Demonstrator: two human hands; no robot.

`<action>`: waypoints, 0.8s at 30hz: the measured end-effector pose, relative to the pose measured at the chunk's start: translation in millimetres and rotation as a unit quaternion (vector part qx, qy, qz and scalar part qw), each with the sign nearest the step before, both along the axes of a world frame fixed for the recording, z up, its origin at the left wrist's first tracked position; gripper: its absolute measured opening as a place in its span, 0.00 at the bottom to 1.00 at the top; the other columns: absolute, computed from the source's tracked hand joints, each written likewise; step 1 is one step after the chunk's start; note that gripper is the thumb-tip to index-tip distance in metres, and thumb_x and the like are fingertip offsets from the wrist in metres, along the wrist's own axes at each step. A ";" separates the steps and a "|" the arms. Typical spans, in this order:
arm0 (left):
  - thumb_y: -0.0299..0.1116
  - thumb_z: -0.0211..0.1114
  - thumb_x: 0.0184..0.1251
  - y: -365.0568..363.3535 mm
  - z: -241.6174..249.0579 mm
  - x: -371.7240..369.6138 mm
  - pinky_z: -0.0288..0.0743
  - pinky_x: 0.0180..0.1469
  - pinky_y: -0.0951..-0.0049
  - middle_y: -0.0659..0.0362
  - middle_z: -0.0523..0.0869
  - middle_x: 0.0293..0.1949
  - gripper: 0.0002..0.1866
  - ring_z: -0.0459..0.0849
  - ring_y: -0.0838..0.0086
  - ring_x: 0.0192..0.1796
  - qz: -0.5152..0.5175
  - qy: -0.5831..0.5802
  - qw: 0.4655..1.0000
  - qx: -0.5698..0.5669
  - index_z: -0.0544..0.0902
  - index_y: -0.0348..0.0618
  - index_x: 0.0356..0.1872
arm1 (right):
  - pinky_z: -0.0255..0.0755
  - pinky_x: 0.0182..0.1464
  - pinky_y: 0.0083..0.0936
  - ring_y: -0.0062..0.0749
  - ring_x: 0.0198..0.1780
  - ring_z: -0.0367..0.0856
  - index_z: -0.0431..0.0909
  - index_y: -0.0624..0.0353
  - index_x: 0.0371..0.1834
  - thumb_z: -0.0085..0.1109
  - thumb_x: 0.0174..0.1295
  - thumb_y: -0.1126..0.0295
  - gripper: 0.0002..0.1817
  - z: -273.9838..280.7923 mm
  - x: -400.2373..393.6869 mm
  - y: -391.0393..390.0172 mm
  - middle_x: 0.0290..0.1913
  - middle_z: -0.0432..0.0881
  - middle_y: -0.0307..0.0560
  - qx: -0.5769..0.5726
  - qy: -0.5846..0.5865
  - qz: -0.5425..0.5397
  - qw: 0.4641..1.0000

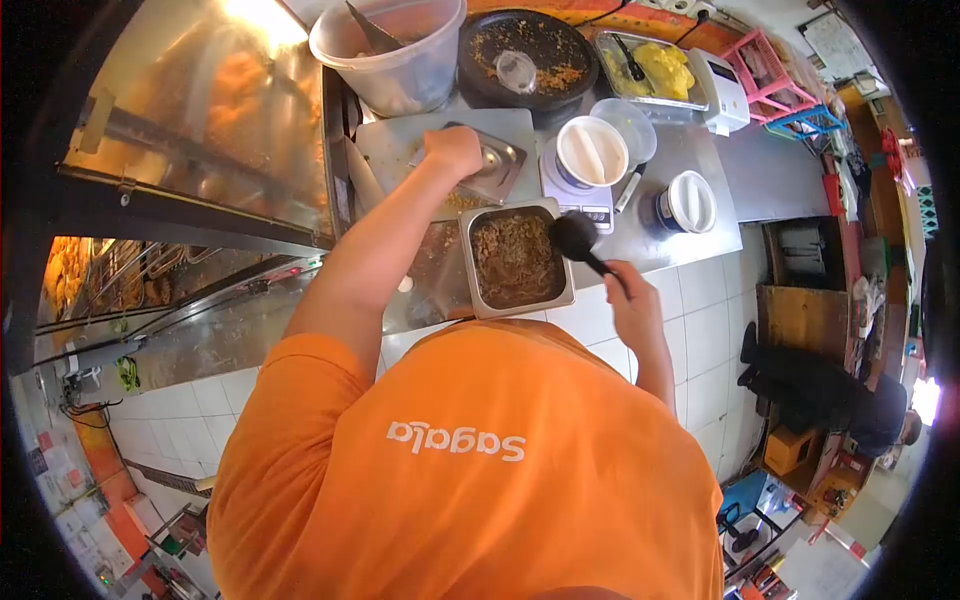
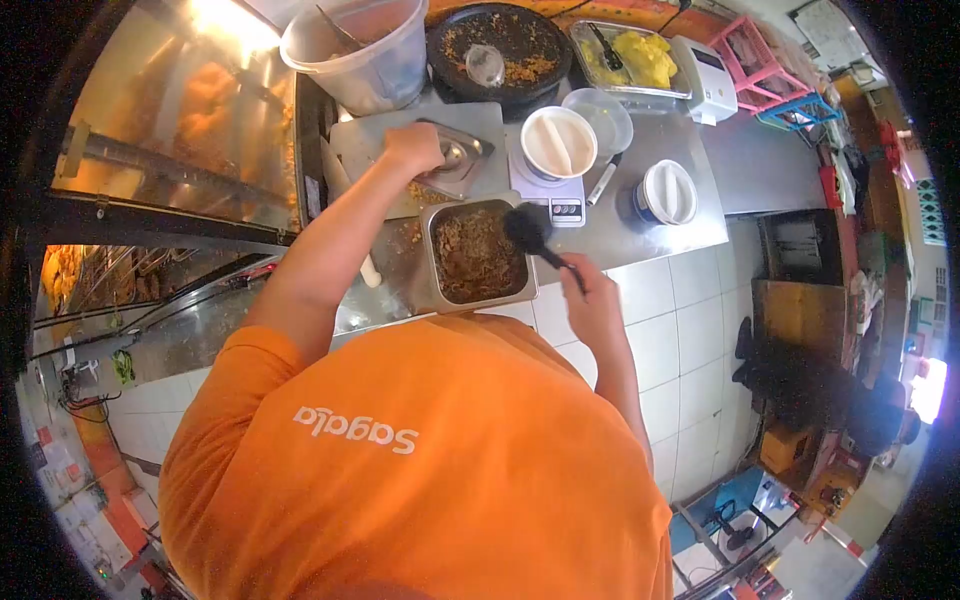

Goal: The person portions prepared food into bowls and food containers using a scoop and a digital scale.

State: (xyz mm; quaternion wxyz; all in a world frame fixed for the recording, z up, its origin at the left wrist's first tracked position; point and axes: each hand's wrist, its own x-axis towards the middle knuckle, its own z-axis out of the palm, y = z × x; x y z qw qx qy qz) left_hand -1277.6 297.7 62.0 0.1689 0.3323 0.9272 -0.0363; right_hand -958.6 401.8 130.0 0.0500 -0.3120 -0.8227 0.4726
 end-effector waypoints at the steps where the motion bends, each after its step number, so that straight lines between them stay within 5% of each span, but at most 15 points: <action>1: 0.39 0.59 0.51 -0.9 -1.8 -1.8 0.71 0.47 0.59 0.53 0.85 0.42 0.15 0.83 0.61 0.45 -0.004 -0.003 1.000 -0.002 0.84 0.46 0.38 | 0.68 0.31 0.27 0.34 0.26 0.75 0.76 0.60 0.46 0.51 0.62 0.71 0.11 -6.9 -5.2 -4.4 0.29 0.80 0.52 0.032 0.007 0.062 0.998; 3: 0.41 0.59 0.52 -6.9 -6.6 -1.7 0.71 0.47 0.59 0.53 0.85 0.42 0.15 0.83 0.60 0.46 0.046 -0.018 0.998 0.050 0.84 0.45 0.37 | 0.71 0.33 0.35 0.45 0.31 0.78 0.77 0.57 0.46 0.51 0.62 0.69 0.11 -30.0 -16.9 -10.9 0.32 0.79 0.54 0.155 0.074 0.160 0.972; 9: 0.47 0.60 0.57 -72.9 40.9 40.4 0.73 0.37 0.64 0.53 0.84 0.31 0.19 0.82 0.62 0.33 0.085 -0.137 0.951 0.262 0.82 0.39 0.35 | 0.72 0.34 0.40 0.46 0.33 0.77 0.78 0.50 0.46 0.52 0.59 0.69 0.12 -34.8 -58.9 -34.2 0.31 0.74 0.53 0.270 -0.012 0.201 0.942; 16: 0.43 0.62 0.61 -154.1 2.8 109.6 0.71 0.32 0.74 0.59 0.80 0.24 0.17 0.76 0.78 0.28 0.177 -0.336 0.830 0.408 0.81 0.35 0.37 | 0.72 0.39 0.38 0.45 0.42 0.75 0.78 0.51 0.47 0.50 0.58 0.72 0.14 -57.9 -46.0 -42.5 0.35 0.73 0.50 0.249 -0.084 0.334 0.905; 24: 0.39 0.65 0.59 -168.3 -35.9 150.6 0.72 0.33 0.77 0.59 0.81 0.25 0.15 0.78 0.78 0.29 0.194 -0.333 0.796 0.467 0.81 0.36 0.37 | 0.71 0.41 0.39 0.47 0.42 0.75 0.79 0.52 0.45 0.49 0.59 0.71 0.13 -0.2 -47.7 -31.4 0.35 0.74 0.52 0.256 -0.106 0.292 0.915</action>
